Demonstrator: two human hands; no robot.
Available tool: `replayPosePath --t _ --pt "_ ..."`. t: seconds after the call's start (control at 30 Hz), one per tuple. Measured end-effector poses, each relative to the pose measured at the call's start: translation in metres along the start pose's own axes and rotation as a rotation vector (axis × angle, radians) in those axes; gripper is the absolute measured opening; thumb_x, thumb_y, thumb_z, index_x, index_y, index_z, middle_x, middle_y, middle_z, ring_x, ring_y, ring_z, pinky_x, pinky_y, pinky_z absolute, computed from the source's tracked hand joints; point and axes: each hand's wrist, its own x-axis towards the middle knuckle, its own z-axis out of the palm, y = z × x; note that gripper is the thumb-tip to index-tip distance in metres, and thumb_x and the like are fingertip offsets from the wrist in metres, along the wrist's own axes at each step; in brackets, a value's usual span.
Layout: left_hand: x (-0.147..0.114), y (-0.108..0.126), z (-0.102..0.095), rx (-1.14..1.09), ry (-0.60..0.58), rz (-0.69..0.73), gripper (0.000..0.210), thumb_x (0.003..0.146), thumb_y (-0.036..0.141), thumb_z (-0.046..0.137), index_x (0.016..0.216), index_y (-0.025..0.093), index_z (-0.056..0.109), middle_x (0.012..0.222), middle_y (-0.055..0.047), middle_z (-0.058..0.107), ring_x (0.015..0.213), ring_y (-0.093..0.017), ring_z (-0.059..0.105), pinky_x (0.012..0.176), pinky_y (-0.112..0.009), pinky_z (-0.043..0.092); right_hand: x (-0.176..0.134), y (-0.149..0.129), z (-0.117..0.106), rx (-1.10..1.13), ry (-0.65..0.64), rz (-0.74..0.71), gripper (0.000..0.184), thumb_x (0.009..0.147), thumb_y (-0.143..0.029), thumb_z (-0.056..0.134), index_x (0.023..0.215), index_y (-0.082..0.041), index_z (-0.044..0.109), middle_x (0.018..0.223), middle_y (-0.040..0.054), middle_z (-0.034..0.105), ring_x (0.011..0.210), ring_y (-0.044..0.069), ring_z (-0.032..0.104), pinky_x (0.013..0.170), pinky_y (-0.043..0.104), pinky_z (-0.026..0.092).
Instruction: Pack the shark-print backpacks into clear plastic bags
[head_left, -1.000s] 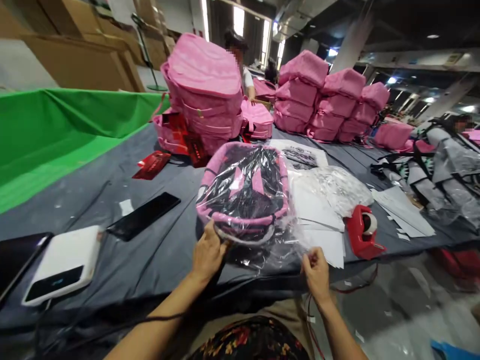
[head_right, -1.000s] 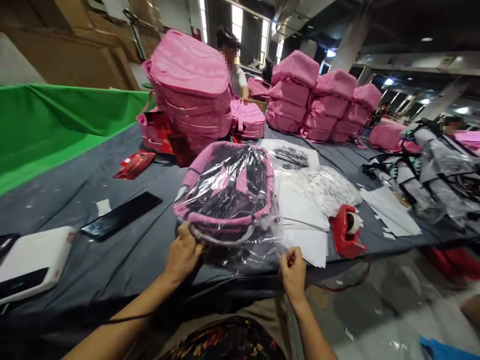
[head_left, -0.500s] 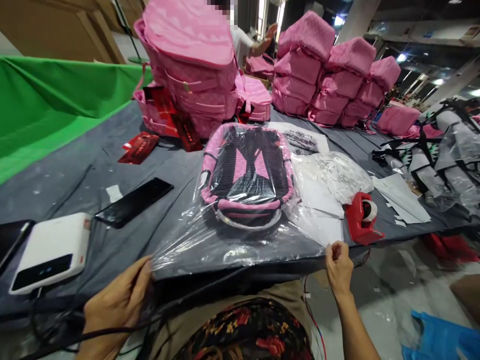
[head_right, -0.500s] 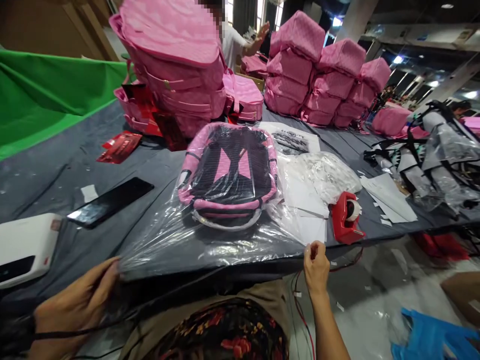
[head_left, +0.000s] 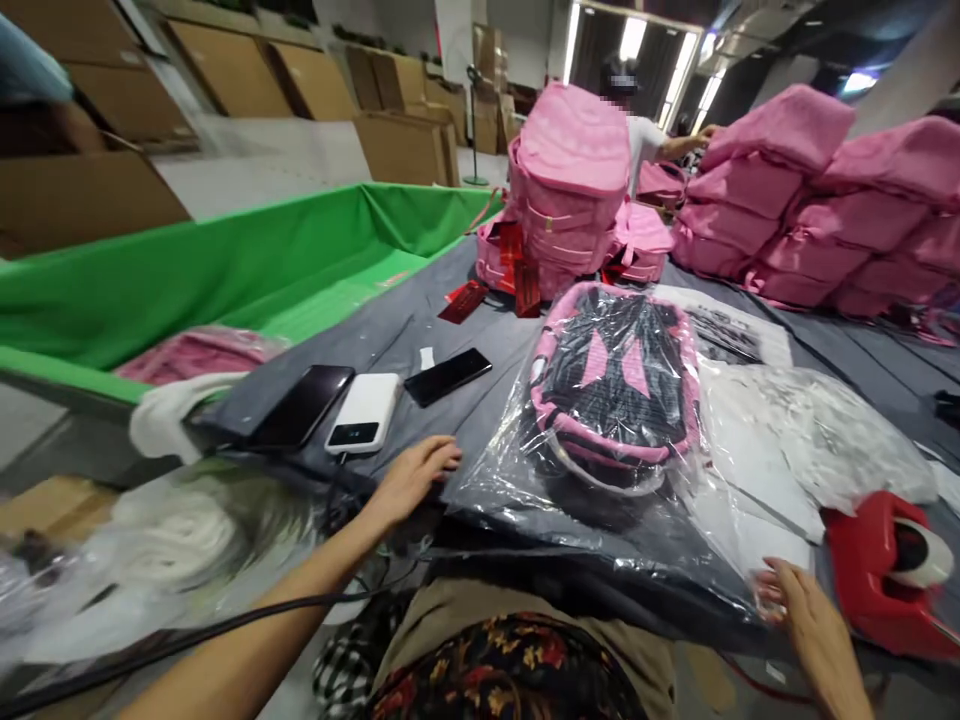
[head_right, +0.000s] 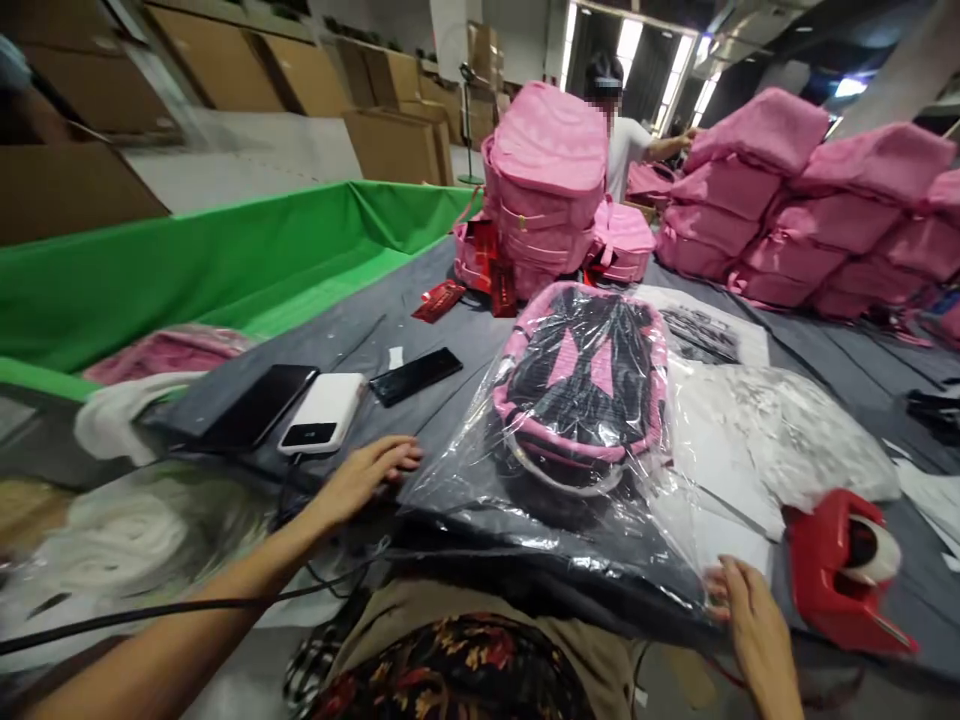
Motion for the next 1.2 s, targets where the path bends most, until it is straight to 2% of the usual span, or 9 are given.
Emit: replayPosePath --t 0.07,0.13,0.37,0.5,0.67,0.83,0.93,1.03,1.2 --pt "0.018 0.013 0.010 0.063 -0.102 0.037 0.057 0.075 0.071 0.039 0.074 0.020 0.064 0.078 -0.009 0.074 0.072 -0.025 0.068 0.066 -0.033 0.049 0.015 -0.009 0.010 0.072 -0.128 0.123 0.067 0.054 -0.083 0.059 0.082 -0.022 0.063 0.073 0.0143 0.072 0.065 0.031 0.071 0.053 0.040 0.054" --pt "0.026 0.020 0.021 0.117 -0.128 0.066 0.053 0.075 0.070 0.042 0.063 0.021 0.059 0.064 -0.005 0.066 0.064 -0.023 0.062 0.065 -0.033 0.044 0.020 -0.015 0.017 0.094 -0.156 0.169 0.074 0.050 -0.087 0.061 0.079 -0.019 0.062 0.061 0.0080 0.066 0.057 0.028 0.067 0.049 0.036 0.051" --pt "0.007 0.024 0.043 0.273 -0.131 0.152 0.048 0.088 0.063 0.034 0.069 0.023 0.053 0.078 -0.005 0.062 0.082 -0.026 0.061 0.077 -0.035 0.041 0.010 -0.028 0.025 -0.094 -0.027 -0.063 0.079 0.058 -0.097 0.044 0.069 -0.020 0.060 0.040 0.0009 0.050 0.038 0.019 0.047 0.040 0.032 0.036" --pt "-0.003 0.017 0.055 0.269 -0.056 0.164 0.030 0.086 0.052 0.049 0.077 0.024 0.051 0.077 -0.005 0.063 0.078 -0.025 0.062 0.075 -0.034 0.043 0.009 -0.030 0.031 -0.200 0.012 -0.185 0.077 0.062 -0.097 0.035 0.061 -0.024 0.056 0.040 0.0003 0.048 0.043 0.020 0.049 0.046 0.032 0.038" --pt "0.008 0.002 0.031 0.009 -0.052 0.102 0.035 0.080 0.056 0.045 0.069 0.024 0.049 0.063 -0.001 0.056 0.063 -0.020 0.057 0.065 -0.031 0.044 0.011 -0.029 0.029 -0.187 -0.004 -0.127 0.067 0.063 -0.091 0.040 0.065 -0.025 0.053 0.038 -0.0019 0.045 0.039 0.019 0.046 0.044 0.031 0.035" --pt "0.016 -0.003 0.000 -0.233 -0.152 -0.077 0.058 0.071 0.078 0.046 0.076 0.021 0.052 0.062 -0.001 0.060 0.051 -0.017 0.057 0.050 -0.029 0.044 0.016 -0.024 0.028 0.017 -0.204 0.044 0.065 0.060 -0.086 0.051 0.078 -0.024 0.055 0.043 -0.0024 0.052 0.037 0.019 0.048 0.040 0.030 0.034" --pt "0.019 0.004 0.004 -0.224 -0.095 -0.102 0.060 0.066 0.077 0.057 0.080 0.019 0.058 0.066 -0.002 0.063 0.058 -0.019 0.060 0.051 -0.028 0.043 0.016 -0.019 0.030 0.122 -0.234 0.118 0.067 0.065 -0.086 0.052 0.085 -0.022 0.057 0.053 -0.0002 0.058 0.041 0.019 0.052 0.039 0.029 0.036" --pt "0.025 0.013 0.015 -0.202 -0.021 -0.036 0.048 0.054 0.063 0.074 0.066 0.020 0.058 0.056 0.003 0.055 0.054 -0.014 0.050 0.051 -0.024 0.036 0.012 -0.014 0.032 0.119 -0.146 0.055 0.063 0.069 -0.085 0.054 0.078 -0.022 0.054 0.047 -0.0045 0.048 0.038 0.015 0.044 0.038 0.027 0.032" --pt "0.024 0.015 0.011 -0.356 -0.099 -0.096 0.050 0.056 0.064 0.072 0.071 0.019 0.054 0.054 0.003 0.054 0.051 -0.013 0.051 0.052 -0.025 0.040 0.008 -0.016 0.037 0.120 -0.087 0.018 0.065 0.065 -0.088 0.058 0.070 -0.023 0.050 0.043 -0.0082 0.035 0.038 0.012 0.034 0.037 0.025 0.027"
